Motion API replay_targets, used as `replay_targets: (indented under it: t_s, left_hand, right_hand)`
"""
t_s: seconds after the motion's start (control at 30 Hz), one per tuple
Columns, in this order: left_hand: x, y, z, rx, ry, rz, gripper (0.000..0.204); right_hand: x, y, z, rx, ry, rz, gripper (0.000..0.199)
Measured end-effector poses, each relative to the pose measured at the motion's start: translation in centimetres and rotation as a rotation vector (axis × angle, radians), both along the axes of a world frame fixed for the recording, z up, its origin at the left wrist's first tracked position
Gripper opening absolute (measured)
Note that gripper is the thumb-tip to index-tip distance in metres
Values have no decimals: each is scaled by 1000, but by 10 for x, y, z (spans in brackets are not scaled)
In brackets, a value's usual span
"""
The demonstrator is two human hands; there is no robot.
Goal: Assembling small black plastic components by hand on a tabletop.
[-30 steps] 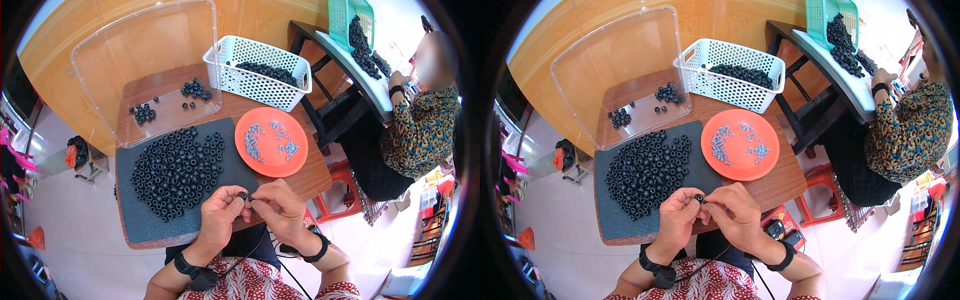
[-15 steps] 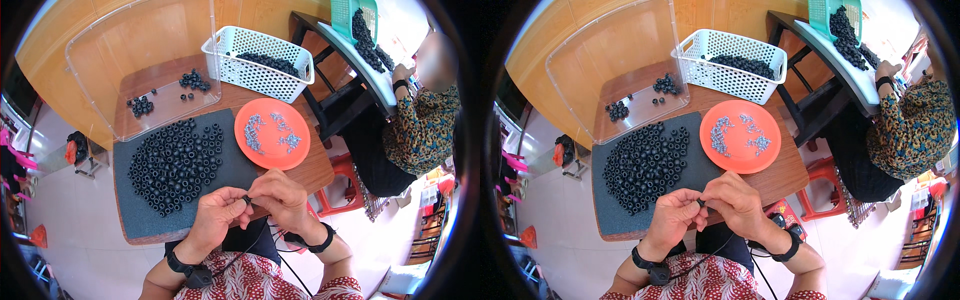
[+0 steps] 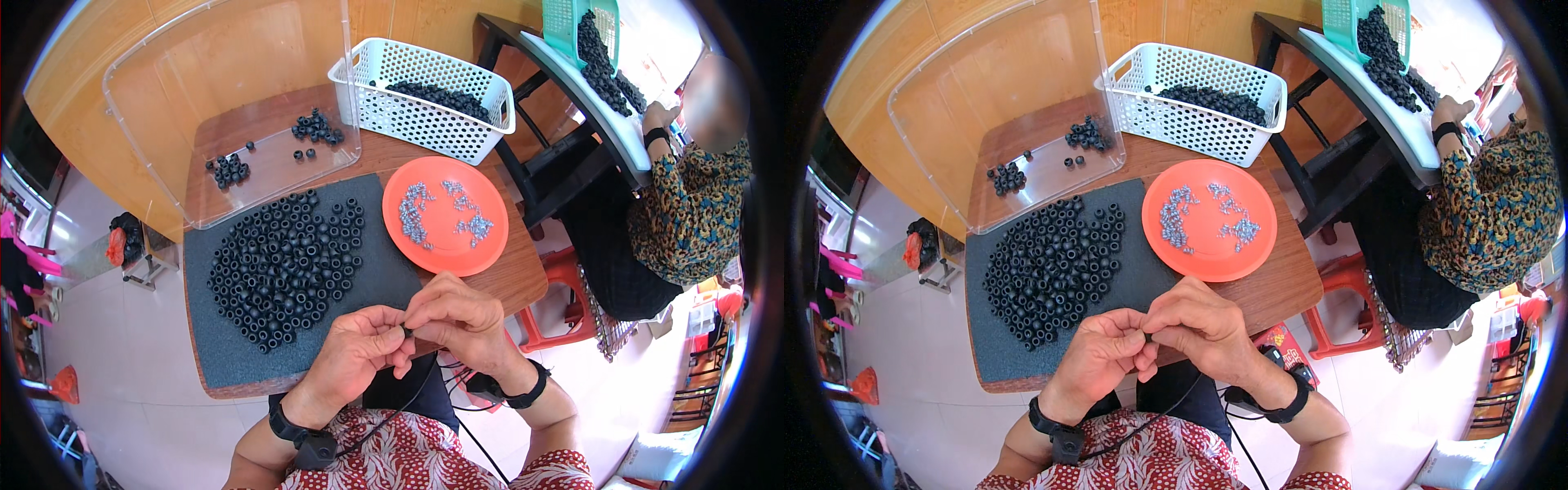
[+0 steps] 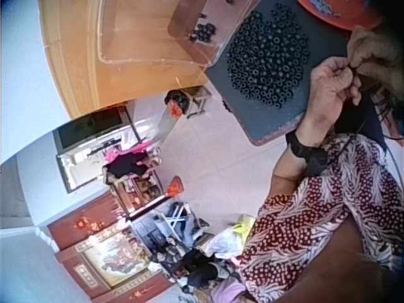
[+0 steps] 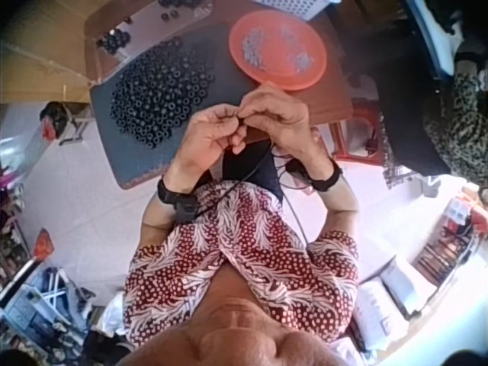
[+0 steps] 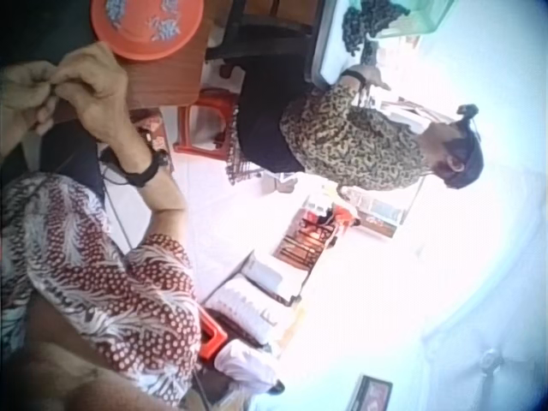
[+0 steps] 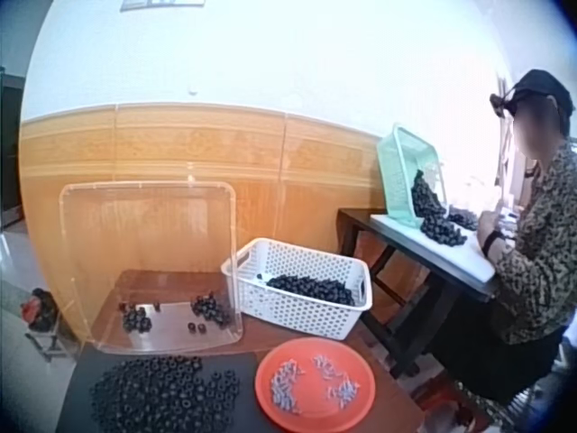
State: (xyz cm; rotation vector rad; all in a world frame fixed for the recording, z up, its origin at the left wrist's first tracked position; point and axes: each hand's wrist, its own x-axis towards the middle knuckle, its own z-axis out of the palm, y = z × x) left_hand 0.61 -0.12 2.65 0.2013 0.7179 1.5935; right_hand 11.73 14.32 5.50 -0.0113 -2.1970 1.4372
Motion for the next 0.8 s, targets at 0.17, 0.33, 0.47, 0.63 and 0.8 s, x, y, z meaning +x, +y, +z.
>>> replay_targets:
  t_s: [0.17,0.33,0.47,0.63,0.8]
  left_hand:
    - [1,1,-1,-8,27,34,21]
    - [-2,-1,-3,7,11,33,22]
    - [-2,-1,-4,-13,41,63,23]
    - [-1,0,-1,-54,80,103,22]
    - [-1,0,-1,-49,122,119,21]
  right_hand:
    - [-1,-6,-8,-67,8,-73,14]
    - [-2,-8,-14,-90,49,-79,15]
    - [-5,-11,-13,-31,63,-105,17]
    - [-6,-13,-18,75,86,-182,19]
    - [-5,-17,-25,-51,86,-201,19]
